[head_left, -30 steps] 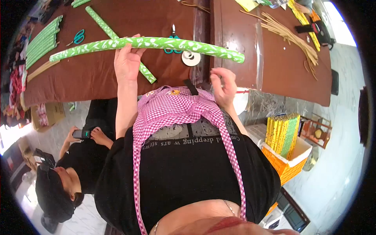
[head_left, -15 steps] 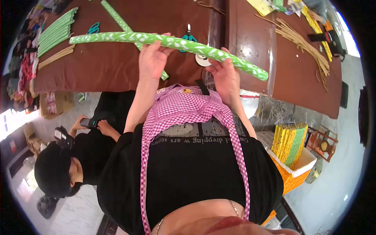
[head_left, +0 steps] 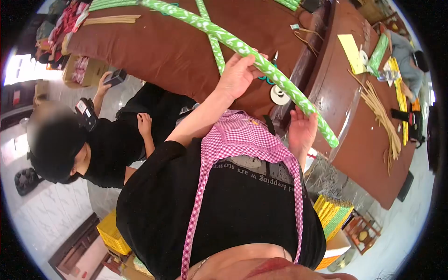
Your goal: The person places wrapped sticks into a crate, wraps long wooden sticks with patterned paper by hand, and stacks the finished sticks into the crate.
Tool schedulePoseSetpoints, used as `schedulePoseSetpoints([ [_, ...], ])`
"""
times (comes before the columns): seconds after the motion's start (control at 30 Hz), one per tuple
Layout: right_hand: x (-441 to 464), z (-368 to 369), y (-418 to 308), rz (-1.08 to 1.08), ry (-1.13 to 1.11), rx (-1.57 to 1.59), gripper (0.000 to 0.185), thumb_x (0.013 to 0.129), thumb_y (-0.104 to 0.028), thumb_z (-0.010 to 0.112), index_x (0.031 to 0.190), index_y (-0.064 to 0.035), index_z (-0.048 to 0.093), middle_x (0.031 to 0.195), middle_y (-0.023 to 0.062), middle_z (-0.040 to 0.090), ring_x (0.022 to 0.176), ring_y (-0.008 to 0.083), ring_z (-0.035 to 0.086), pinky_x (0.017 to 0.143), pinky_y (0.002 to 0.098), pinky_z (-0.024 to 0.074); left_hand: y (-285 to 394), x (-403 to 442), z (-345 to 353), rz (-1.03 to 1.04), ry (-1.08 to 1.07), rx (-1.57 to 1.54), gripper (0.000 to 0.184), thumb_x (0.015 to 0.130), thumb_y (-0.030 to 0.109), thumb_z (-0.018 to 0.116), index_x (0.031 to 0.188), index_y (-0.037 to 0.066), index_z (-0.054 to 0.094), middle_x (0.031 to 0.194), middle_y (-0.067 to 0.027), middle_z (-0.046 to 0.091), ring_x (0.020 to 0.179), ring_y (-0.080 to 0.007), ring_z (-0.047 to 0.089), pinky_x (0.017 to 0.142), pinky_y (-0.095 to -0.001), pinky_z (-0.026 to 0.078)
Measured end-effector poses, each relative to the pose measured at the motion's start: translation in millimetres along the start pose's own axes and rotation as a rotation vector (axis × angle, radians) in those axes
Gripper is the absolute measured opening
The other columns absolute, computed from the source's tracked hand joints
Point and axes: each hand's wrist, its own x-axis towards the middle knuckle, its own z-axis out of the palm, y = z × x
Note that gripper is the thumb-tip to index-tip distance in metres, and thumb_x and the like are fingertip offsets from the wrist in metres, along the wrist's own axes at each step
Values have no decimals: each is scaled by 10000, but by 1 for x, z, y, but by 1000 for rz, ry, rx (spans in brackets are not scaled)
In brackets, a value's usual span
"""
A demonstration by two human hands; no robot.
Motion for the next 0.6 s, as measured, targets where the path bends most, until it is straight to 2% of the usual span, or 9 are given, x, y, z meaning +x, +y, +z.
schedulePoseSetpoints([
  [0.17,1,-19,-7,-71,14,9,331,849,-292,527,1095,-70,529,1066,81,566,975,224,529,848,370,411,16,7,-8,65,78,-20,217,837,115,514,1033,22,517,943,-137,591,867,-269,587,747,-440,494],
  [0.27,1,-29,-16,-83,33,-35,343,845,-301,532,1100,-71,527,1069,85,558,957,225,524,842,371,413,28,10,-17,131,55,34,260,846,143,506,1064,1,498,951,-142,580,901,-272,563,782,-442,476],
  [0.43,-5,-31,-24,-113,95,-32,377,828,-312,554,1112,-66,520,1073,91,552,953,229,518,839,373,404,39,14,-26,186,89,29,283,850,176,522,1063,-10,512,941,-135,585,897,-260,567,761,-416,481],
  [0.5,-7,-37,-28,-120,57,-39,388,819,-297,568,1124,-65,510,1081,90,550,960,232,516,839,379,399,42,13,-25,193,95,65,239,838,164,551,1030,23,538,914,-103,594,839,-236,585,692,-391,503],
  [0.6,-10,-38,-31,-132,71,-44,398,809,-275,578,1134,-60,499,1086,94,548,969,236,514,837,387,407,42,12,-27,179,77,22,247,831,164,560,1032,22,540,905,-104,597,845,-241,587,682,-390,507],
])
